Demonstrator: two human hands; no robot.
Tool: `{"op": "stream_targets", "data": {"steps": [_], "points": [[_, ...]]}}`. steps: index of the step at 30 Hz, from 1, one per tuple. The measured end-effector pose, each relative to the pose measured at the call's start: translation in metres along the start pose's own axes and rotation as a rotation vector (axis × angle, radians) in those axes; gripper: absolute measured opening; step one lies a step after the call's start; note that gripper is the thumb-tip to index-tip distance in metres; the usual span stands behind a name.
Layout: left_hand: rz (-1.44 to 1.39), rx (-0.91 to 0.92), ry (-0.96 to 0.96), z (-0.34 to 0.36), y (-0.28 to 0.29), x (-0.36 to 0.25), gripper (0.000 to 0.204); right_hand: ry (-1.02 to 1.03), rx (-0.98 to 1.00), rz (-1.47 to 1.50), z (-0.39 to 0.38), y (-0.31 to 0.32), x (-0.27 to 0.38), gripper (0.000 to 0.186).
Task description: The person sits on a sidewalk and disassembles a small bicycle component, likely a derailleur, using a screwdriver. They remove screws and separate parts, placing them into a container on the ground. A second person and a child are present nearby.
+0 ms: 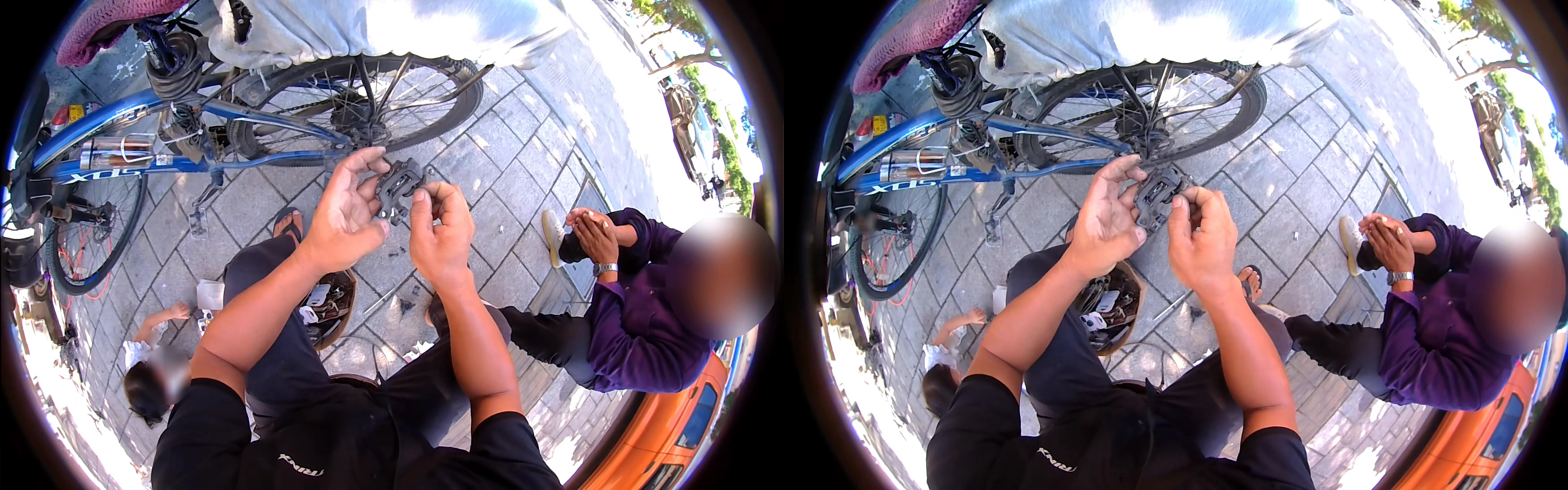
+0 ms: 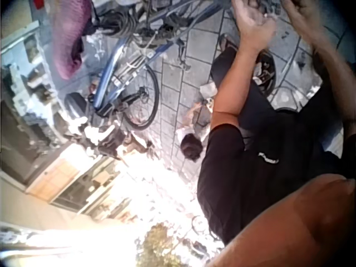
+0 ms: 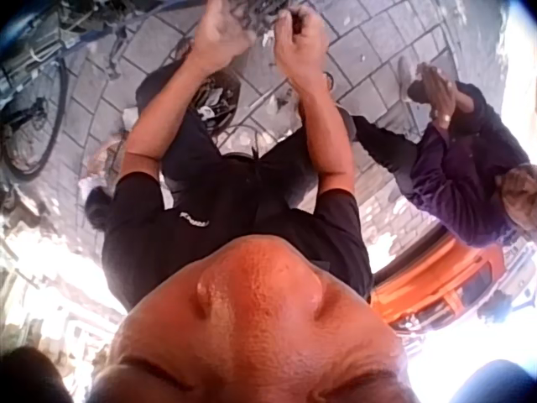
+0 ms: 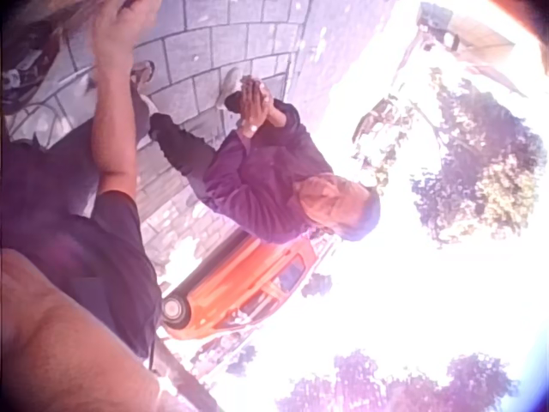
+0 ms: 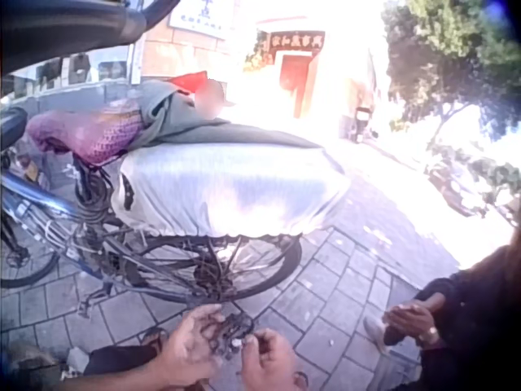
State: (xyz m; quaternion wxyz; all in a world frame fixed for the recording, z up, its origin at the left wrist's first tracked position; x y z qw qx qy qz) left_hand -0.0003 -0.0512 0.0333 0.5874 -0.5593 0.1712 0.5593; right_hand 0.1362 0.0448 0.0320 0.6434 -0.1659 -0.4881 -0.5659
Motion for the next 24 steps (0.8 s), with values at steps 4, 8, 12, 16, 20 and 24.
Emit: {"op": "stream_targets", "data": {"steps": [4, 8, 12, 16, 20, 24], "points": [[-0.026, -0.111, 0.100, 0.006, 0.006, 0.002, 0.074, 0.098, 0.039, -0.019, -0.002, -0.004, 0.007, 0.013], [0.007, -0.095, 0.171, 0.002, 0.005, 0.005, 0.060, 0.079, 0.052, 0.014, 0.000, -0.006, 0.007, 0.012], [0.084, -0.146, 0.243, 0.001, 0.009, 0.008, 0.053, 0.047, 0.072, 0.031, 0.003, -0.009, 0.013, 0.011], [0.065, -0.183, 0.298, 0.002, 0.007, 0.007, 0.051, 0.019, 0.071, 0.008, 0.003, -0.010, 0.010, 0.011], [-0.055, -0.193, 0.281, 0.004, 0.008, 0.011, 0.052, -0.094, 0.043, 0.082, 0.001, -0.013, 0.012, 0.014], [-0.036, -0.217, 0.323, 0.005, 0.013, 0.013, 0.051, -0.130, 0.008, 0.137, -0.001, -0.015, 0.012, 0.017]]}}
Point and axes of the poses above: each hand's wrist, its own z-axis towards the middle knuckle, its own y-axis out of the back of the hand, x = y × z, the point moved 2 cm from there along z, towards the middle knuckle, and after that the axes turned 3 degrees about z, right-handed, at the moved point
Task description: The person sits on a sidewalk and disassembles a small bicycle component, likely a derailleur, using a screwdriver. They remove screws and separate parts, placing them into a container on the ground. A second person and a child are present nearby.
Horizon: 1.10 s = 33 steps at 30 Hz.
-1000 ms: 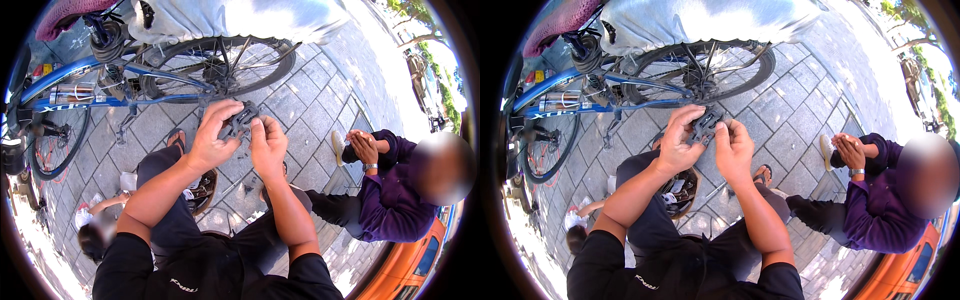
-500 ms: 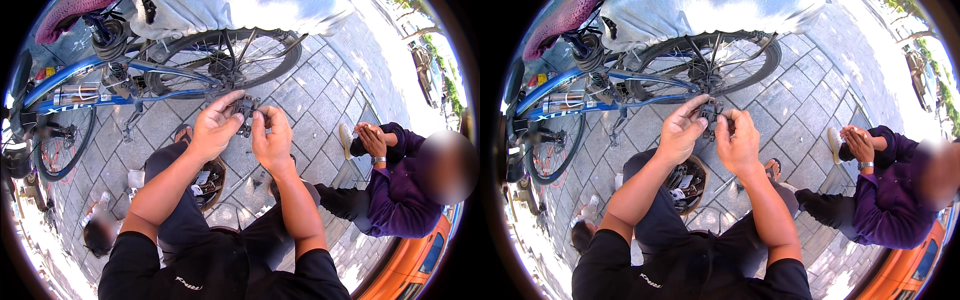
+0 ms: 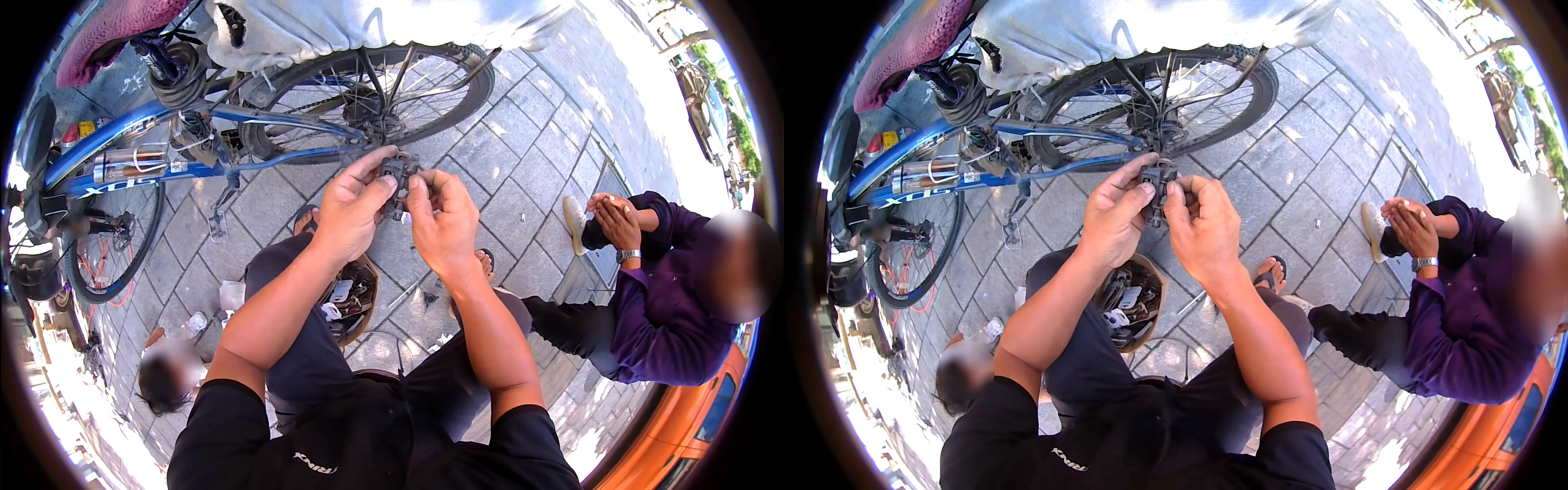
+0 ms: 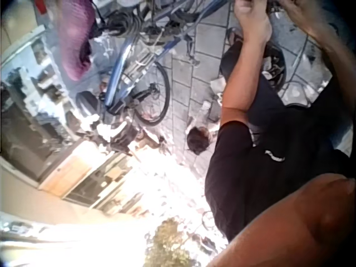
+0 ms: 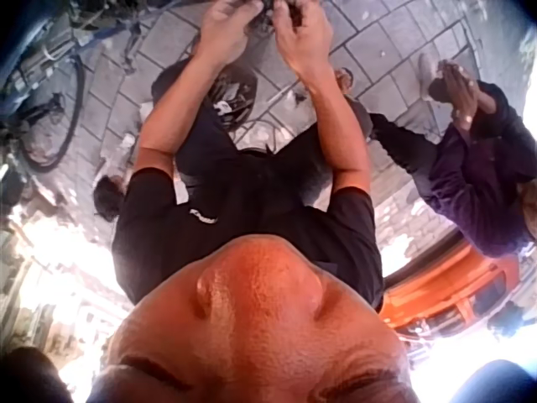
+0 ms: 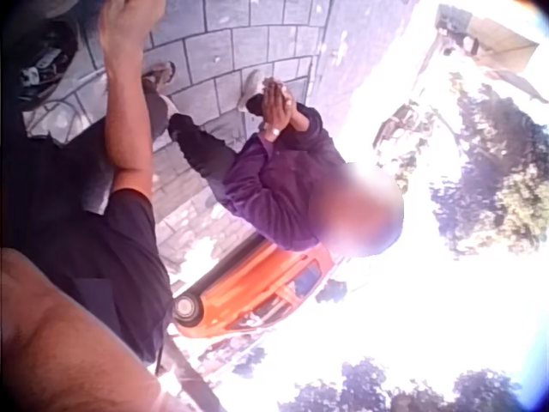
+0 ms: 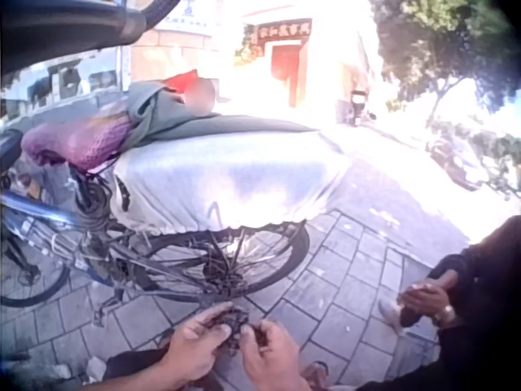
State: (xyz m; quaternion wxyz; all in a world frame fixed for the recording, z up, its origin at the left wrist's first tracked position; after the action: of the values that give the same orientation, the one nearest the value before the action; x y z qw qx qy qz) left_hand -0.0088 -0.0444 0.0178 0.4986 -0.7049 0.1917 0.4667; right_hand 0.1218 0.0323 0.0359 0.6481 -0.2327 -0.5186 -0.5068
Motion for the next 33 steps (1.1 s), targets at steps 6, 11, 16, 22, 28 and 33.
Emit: {"op": "stream_targets", "data": {"steps": [6, 11, 16, 22, 28, 33], "points": [[-0.073, -0.002, -0.043, 0.001, -0.001, 0.006, 0.048, 0.032, 0.013, -0.059, 0.000, -0.001, -0.004, 0.018], [-0.038, -0.052, -0.071, 0.003, -0.001, 0.008, 0.045, 0.010, 0.004, -0.061, 0.001, -0.003, -0.002, 0.017], [-0.057, -0.062, -0.058, 0.003, 0.001, 0.006, 0.043, 0.029, 0.011, -0.038, 0.000, -0.004, 0.000, 0.016], [0.023, -0.035, 0.026, 0.001, -0.002, 0.005, 0.048, -0.101, -0.022, -0.017, 0.002, -0.004, -0.010, 0.016], [-0.006, -0.003, 0.087, 0.001, 0.000, 0.005, 0.051, -0.195, 0.054, -0.007, 0.011, 0.004, -0.007, 0.016], [-0.113, 0.010, 0.128, 0.001, -0.006, 0.000, 0.049, 0.040, 0.109, -0.088, 0.012, 0.010, 0.003, 0.011]]}}
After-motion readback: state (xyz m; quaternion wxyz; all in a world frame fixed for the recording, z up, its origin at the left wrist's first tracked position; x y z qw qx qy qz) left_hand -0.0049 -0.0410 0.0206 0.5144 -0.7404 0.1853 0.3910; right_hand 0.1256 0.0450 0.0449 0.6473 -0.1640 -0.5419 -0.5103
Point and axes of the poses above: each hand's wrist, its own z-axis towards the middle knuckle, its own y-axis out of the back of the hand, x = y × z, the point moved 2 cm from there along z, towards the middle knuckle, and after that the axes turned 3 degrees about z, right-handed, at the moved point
